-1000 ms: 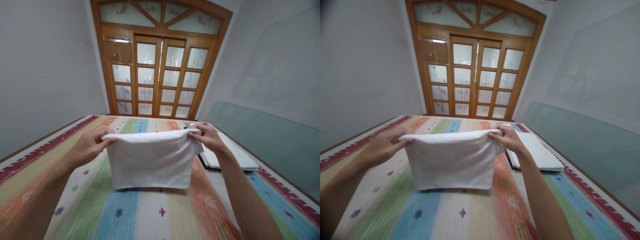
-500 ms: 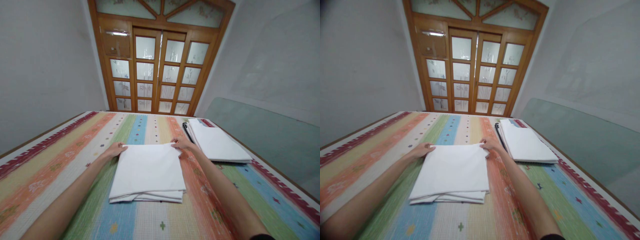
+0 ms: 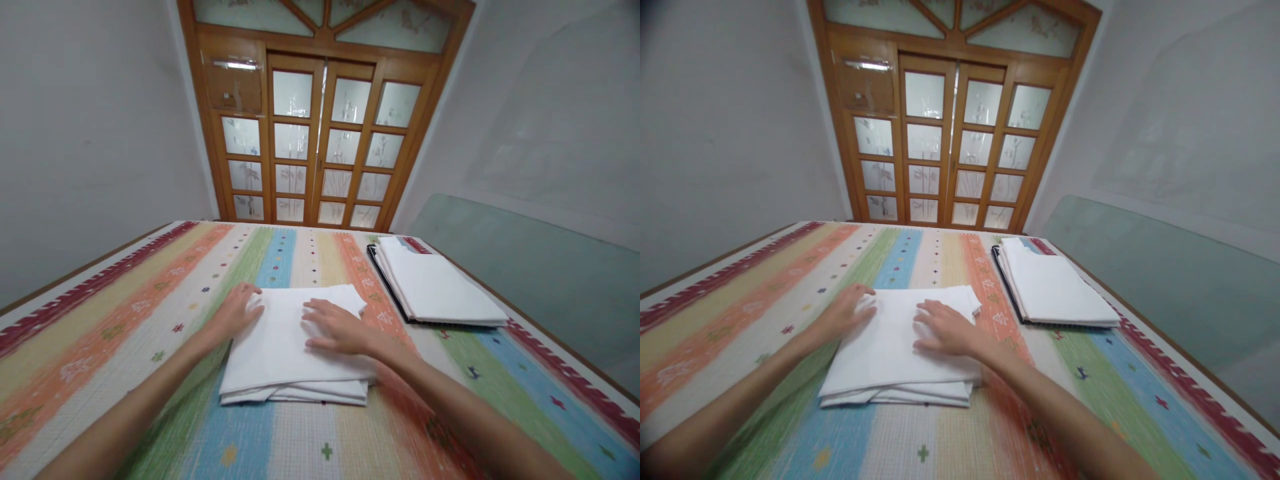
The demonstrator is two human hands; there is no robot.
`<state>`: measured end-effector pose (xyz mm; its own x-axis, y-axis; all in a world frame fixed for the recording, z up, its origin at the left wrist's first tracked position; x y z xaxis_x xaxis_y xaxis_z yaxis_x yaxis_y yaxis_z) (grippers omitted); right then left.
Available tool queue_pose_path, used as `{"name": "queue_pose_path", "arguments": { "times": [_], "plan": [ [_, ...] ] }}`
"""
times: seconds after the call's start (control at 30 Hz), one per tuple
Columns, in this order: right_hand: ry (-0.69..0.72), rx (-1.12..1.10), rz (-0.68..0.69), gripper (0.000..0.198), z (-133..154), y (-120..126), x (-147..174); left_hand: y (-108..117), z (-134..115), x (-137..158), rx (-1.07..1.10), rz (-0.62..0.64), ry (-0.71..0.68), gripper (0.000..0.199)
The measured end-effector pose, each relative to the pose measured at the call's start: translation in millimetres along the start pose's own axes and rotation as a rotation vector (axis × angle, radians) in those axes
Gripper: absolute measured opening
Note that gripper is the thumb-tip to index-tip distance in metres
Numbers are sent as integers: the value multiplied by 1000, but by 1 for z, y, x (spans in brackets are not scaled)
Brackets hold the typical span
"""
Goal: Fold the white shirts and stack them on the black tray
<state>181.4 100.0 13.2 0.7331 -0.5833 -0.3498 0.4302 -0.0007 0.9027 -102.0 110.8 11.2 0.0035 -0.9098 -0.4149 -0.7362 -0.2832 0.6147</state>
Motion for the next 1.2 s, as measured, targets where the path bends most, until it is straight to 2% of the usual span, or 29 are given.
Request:
{"name": "queue_pose_path", "arguments": {
  "times": [0.07,0.17,0.3,0.43,0.63,0.93,1.2],
  "plan": [
    [35,-18,81,52,20,-2,13,3,-11,21,15,173,-120,32],
    [71,-15,132,44,41,-5,29,5,-27,53,23,382,-259,44],
    [104,105,152,26,57,-12,37,4,-39,79,-61,503,-447,47],
    [140,239,126,23,64,-20,40,-1,-49,88,-228,499,-589,36],
    [125,361,72,18,68,-26,38,-16,-59,96,-363,397,-637,34],
    [166,448,-17,15,86,-4,36,-23,-48,99,-462,333,-704,56],
    [326,549,-121,31,91,-38,58,-30,-30,113,-563,327,-773,55]
  ]
}}
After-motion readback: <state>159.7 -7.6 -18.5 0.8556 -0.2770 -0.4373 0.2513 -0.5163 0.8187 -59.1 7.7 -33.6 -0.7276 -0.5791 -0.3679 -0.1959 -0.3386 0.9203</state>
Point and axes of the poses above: each hand's wrist, its own x-axis away from the middle knuckle, its own y-axis out of the back of the hand, z = x × y, the point moved 1 cm from there along -x, towards the middle knuckle, and after that the axes turned 9 degrees about -z, right-handed, at the moved point
